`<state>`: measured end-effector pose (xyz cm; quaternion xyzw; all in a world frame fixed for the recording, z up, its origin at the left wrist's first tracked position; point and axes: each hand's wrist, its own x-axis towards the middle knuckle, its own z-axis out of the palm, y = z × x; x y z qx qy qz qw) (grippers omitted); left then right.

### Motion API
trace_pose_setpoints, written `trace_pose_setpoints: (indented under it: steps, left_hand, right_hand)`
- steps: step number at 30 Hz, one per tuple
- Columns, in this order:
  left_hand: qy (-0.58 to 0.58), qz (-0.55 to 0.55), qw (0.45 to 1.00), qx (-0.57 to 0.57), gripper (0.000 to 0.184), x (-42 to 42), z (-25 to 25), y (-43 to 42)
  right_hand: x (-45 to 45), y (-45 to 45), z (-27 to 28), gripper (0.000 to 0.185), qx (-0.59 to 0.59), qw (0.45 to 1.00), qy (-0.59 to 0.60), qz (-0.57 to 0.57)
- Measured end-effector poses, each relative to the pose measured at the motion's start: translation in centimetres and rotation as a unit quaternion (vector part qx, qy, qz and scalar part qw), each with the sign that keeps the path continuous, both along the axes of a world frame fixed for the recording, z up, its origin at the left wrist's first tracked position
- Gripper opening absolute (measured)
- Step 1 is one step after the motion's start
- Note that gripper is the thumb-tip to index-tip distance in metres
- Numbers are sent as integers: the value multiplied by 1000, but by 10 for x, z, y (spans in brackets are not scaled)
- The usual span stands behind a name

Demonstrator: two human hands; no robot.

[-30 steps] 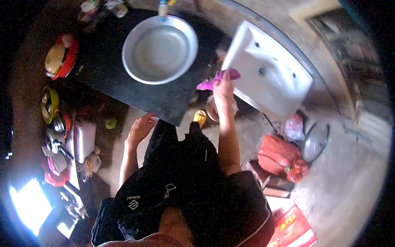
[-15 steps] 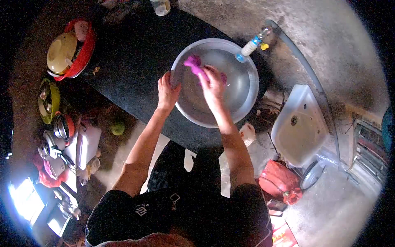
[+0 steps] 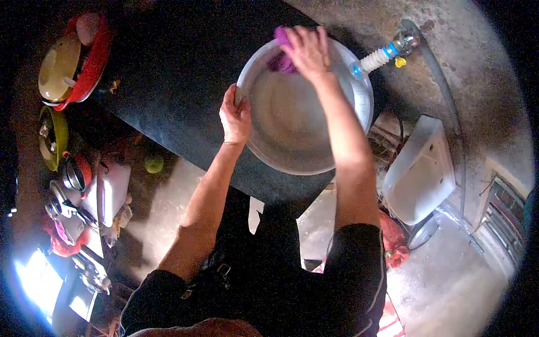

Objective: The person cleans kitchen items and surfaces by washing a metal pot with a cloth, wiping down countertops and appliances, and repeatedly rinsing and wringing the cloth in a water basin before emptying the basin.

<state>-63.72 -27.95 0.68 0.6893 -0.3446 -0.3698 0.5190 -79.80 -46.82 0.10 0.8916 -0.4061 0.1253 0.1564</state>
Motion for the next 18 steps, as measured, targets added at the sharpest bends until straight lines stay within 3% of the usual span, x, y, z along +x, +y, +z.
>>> trace_pose_setpoints:
  steps: [3, 7, 11, 12, 13, 15, 16, 17, 18]
  left_hand:
    - [31, 10, 999, -16, 42, -1, -7, 0]
    - [59, 18, 998, -28, 41, -2, -14, 0]
    - [-15, 47, 997, -60, 37, -2, -23, -1]
    - [17, 21, 999, -32, 43, 0, -27, 0]
    - [-30, 46, 996, -75, 37, -1, -31, -2]
    - [-8, 50, 996, -71, 36, -3, -21, -2]
    - [22, 55, 996, -60, 36, -3, -15, -2]
    - [19, 55, 996, -62, 35, -2, -17, -2]
    - [36, 42, 997, -54, 38, -2, -14, -2]
  right_hand:
    - [-59, -7, 5, 53, -15, 996, 39, -83]
    - [-116, 15, 21, 51, 64, 975, 129, -167]
    - [-158, 67, 39, 62, 129, 942, 194, -243]
    - [-165, 85, 41, 63, 132, 934, 197, -268]
    - [-172, 105, 39, 63, 135, 925, 200, -294]
    - [-181, 153, 32, 67, 62, 921, 278, -265]
    - [-167, 175, 48, 66, 114, 915, 285, -262]
    - [-166, 194, 44, 64, 69, 914, 346, -198]
    - [-157, 208, 43, 59, 58, 915, 335, -218]
